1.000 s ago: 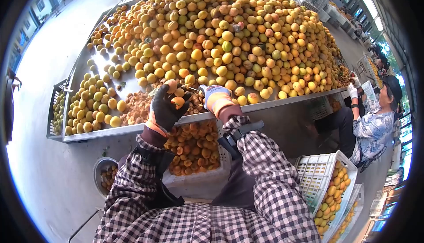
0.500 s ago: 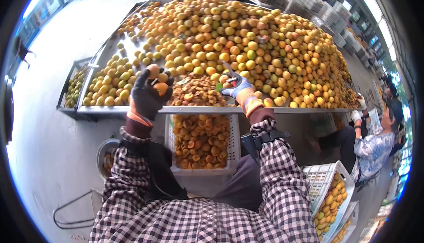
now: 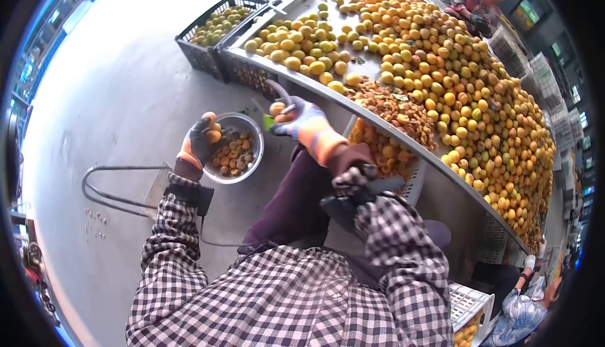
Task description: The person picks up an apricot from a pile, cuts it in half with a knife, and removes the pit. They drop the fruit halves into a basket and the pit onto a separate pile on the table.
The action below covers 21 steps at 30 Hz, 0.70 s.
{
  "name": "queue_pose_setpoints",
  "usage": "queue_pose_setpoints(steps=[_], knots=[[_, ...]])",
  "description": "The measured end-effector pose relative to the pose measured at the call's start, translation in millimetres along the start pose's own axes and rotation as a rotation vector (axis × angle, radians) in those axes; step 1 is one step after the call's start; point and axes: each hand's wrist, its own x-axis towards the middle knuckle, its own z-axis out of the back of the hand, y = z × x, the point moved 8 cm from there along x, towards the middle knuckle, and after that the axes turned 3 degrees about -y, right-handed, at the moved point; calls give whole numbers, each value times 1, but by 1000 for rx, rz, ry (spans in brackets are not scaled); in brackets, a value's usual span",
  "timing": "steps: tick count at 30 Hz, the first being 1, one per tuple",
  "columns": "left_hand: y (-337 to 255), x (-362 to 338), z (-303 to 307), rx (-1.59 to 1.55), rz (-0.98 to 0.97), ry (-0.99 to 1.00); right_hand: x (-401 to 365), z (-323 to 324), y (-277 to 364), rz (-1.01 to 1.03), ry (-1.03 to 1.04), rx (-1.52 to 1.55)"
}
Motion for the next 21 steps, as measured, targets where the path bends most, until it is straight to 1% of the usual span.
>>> queue_pose_setpoints(steps=[2,3,4,6,7,8,9,10,11,12,13,15,16,17,18,19,20,21], knots=[[-11,1,28,214,-100,57,11,-27,12,74,-107,-482],[-8,3,46,114,33,72,10,-31,23,43,-179,-711],[-13,-1,59,107,31,60,5,-35,33,43,-165,-713],[-14,1,91,87,81,-194,-5,-20,47,44,-187,-807],[5,32,112,80,108,-183,-9,-5,38,35,-240,-777],[7,32,115,86,121,-181,-13,12,40,163,-279,-776],[8,32,119,81,127,-212,-14,34,31,325,-277,-636],[8,32,121,78,129,-242,-31,53,36,218,-323,-457],[6,28,115,96,84,-242,-36,82,16,238,-337,-4],[5,21,105,105,87,-241,-52,106,19,164,-350,-54],[3,12,90,120,88,-227,-71,131,20,154,-401,-100],[13,20,78,138,95,-194,-117,188,18,168,-541,-210],[14,23,72,93,72,-120,-142,209,17,167,-601,-246],[15,26,65,46,51,-45,-169,216,32,70,-703,-310],[21,30,61,51,57,-35,-190,259,9,79,-796,-385],[29,32,55,39,83,4,-206,268,13,119,-765,-303],[36,30,52,27,109,39,-223,273,15,97,-766,-230],[38,-6,8,-12,54,150,-239,277,18,75,-769,-157]])
